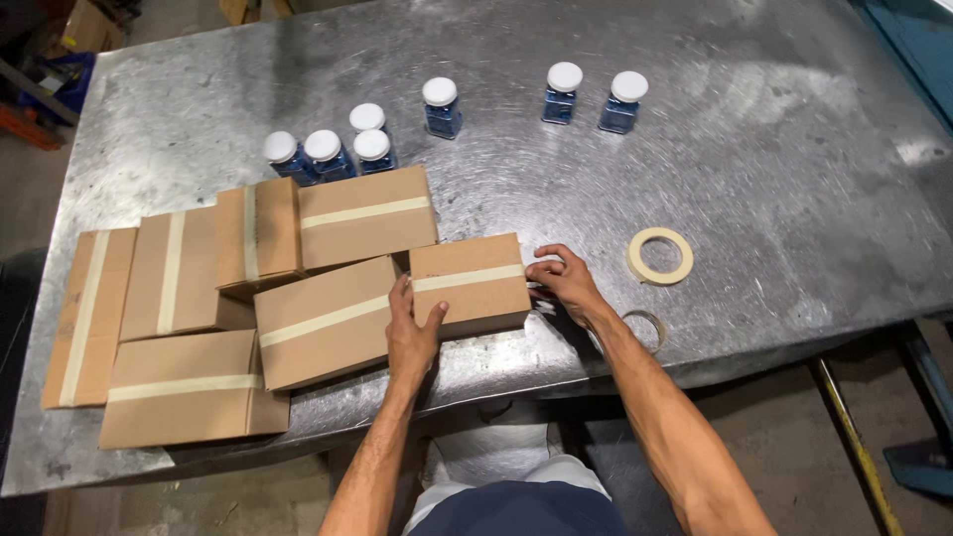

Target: The person opens sealed cardboard boxes, removes blue bottles with white caps, places them on the table, and then reassembles and tapes the empty boxes. The process is repeated for multiple boxes in a repetitive packing workflow.

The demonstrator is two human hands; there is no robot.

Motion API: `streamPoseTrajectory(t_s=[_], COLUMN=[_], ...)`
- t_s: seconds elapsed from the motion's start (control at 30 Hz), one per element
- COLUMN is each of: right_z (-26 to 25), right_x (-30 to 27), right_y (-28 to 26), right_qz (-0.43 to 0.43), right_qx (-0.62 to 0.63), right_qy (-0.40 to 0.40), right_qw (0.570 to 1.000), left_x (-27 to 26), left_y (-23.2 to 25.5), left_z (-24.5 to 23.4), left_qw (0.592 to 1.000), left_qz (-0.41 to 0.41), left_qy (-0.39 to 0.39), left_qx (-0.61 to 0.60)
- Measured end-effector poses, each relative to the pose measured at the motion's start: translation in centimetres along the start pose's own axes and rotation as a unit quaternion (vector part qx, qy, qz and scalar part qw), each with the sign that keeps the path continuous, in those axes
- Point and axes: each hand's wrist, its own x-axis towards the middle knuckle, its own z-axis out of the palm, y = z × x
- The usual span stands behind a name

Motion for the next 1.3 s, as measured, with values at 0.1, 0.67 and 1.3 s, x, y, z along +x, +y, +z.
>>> streamPoseTrajectory(t_s=[0.1,0.67,1.3], right_z=[0.2,-0.5,2.1], right_x=[-0.3,-1.0,-1.7], right_y=[-1.0,-1.7,-10.9], right_qz=[0.037,0.044,-0.077], right_qx=[0.034,0.049,-0.237], right_qy=[-0.017,-0.089,-0.108], right_qw=[0.999,0.994,0.963], left_x=[-0.1,-1.3,-1.7], left_y=[0.4,-0.1,0.3], left_z=[-0.1,0.5,2.3], left_qw=[1.000,0.998,0.992], left_qz=[-0.015,-0.033,-0.090], left_qy=[0.004,0.044,0.073], left_qx=[0.012,-0.012,-0.044])
